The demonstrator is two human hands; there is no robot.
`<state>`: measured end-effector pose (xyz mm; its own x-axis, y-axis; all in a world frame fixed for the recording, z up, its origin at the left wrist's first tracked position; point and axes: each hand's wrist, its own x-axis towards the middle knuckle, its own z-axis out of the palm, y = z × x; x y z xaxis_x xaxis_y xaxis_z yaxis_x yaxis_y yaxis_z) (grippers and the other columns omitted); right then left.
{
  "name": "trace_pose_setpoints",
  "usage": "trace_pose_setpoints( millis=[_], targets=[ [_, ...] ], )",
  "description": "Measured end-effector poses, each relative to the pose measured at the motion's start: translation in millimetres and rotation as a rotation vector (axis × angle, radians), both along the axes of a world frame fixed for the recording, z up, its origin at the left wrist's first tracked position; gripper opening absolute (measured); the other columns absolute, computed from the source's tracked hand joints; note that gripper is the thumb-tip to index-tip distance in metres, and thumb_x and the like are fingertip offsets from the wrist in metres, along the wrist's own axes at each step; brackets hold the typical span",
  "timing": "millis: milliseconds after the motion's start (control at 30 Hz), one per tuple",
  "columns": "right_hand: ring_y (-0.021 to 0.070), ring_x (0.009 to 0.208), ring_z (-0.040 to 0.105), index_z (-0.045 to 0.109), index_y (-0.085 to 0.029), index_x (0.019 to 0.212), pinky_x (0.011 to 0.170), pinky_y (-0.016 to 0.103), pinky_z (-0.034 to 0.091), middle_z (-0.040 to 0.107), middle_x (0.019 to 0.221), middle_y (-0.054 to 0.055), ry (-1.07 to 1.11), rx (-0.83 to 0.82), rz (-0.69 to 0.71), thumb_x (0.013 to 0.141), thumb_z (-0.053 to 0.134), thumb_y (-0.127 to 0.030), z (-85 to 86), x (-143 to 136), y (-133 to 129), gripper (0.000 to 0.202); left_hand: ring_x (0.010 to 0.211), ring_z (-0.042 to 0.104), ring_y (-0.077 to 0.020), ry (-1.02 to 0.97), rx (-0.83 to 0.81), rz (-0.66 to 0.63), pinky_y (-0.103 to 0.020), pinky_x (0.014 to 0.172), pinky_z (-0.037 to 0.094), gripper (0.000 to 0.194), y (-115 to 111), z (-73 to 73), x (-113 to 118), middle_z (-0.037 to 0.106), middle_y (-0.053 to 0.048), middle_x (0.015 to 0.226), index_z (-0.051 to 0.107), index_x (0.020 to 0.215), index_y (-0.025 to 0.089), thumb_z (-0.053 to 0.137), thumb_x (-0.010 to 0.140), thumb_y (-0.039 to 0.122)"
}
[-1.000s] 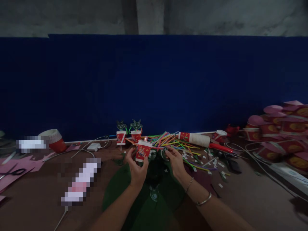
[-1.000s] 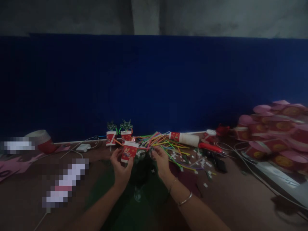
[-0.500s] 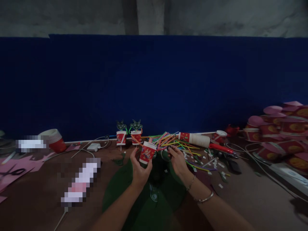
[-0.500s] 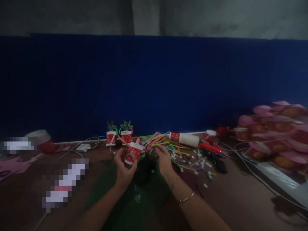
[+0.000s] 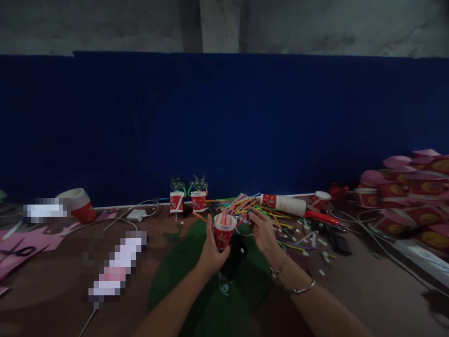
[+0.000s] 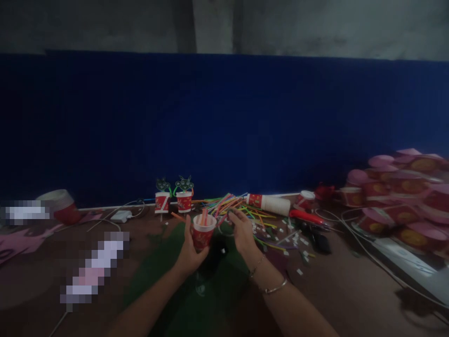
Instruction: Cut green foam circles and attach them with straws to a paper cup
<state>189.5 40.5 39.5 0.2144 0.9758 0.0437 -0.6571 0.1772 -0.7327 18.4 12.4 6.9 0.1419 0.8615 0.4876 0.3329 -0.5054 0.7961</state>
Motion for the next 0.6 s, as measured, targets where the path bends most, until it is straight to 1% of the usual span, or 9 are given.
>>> trace_pose_setpoints(
  millis=[100,167,300,433,600],
  targets=[
    [0.007,0.053,0.053,0.065,-0.018,0.072,0.05,0.018,0.042,0.063,0.063,-0.005,-0.021,-0.009,0.007,0.054,0.078,-0.02,-0.5,-0.7,0.1,0.022,0.125,0.039,-0.024,0.027,-0.014,-0.057,-0.042,0.103,0.03,0.101,-1.0,0.0,0.3,0.036,-0.014,0.139,-0.015,0.14,0.02,0.058,0.07,0.012],
    [0.0083,0.056,0.055,0.064,-0.018,0.072,0.053,0.019,0.042,0.063,0.065,-0.005,-0.075,0.009,-0.004,0.055,0.078,-0.021,-0.7,-1.4,-0.2,0.022,0.124,0.04,-0.0238,0.047,-0.012,-0.071,-0.043,0.103,0.03,0.101,-1.1,0.1,0.1,0.036,-0.015,0.14,-0.015,0.14,0.02,0.057,0.07,0.013],
    [0.0095,0.061,0.055,0.064,-0.018,0.073,0.06,0.021,0.042,0.063,0.067,-0.004,-0.212,0.061,-0.047,0.059,0.075,-0.026,0.9,-3.4,-1.7,0.02,0.125,0.039,-0.0234,0.063,-0.009,-0.068,-0.043,0.103,0.03,0.101,-0.6,-0.7,-0.3,0.036,-0.014,0.14,-0.014,0.14,0.021,0.058,0.07,0.012],
    [0.01,0.06,0.053,0.063,-0.016,0.071,0.059,0.022,0.041,0.061,0.065,-0.003,-0.325,0.083,-0.075,0.063,0.072,-0.03,2.7,-4.7,-2.3,0.018,0.124,0.04,-0.0231,0.061,-0.012,-0.082,-0.042,0.103,0.031,0.101,0.1,-2.8,-0.3,0.037,-0.015,0.139,-0.014,0.14,0.02,0.058,0.069,0.013],
    [0.0117,0.06,0.053,0.062,-0.016,0.069,0.06,0.024,0.041,0.061,0.064,-0.002,-0.412,0.091,-0.111,0.063,0.07,-0.032,0.1,-2.9,1.4,0.019,0.128,0.034,-0.0238,0.079,0.033,-0.072,-0.043,0.104,0.028,0.101,0.2,-4.9,-0.3,0.031,-0.016,0.142,-0.015,0.14,0.02,0.058,0.069,0.014]
  ],
)
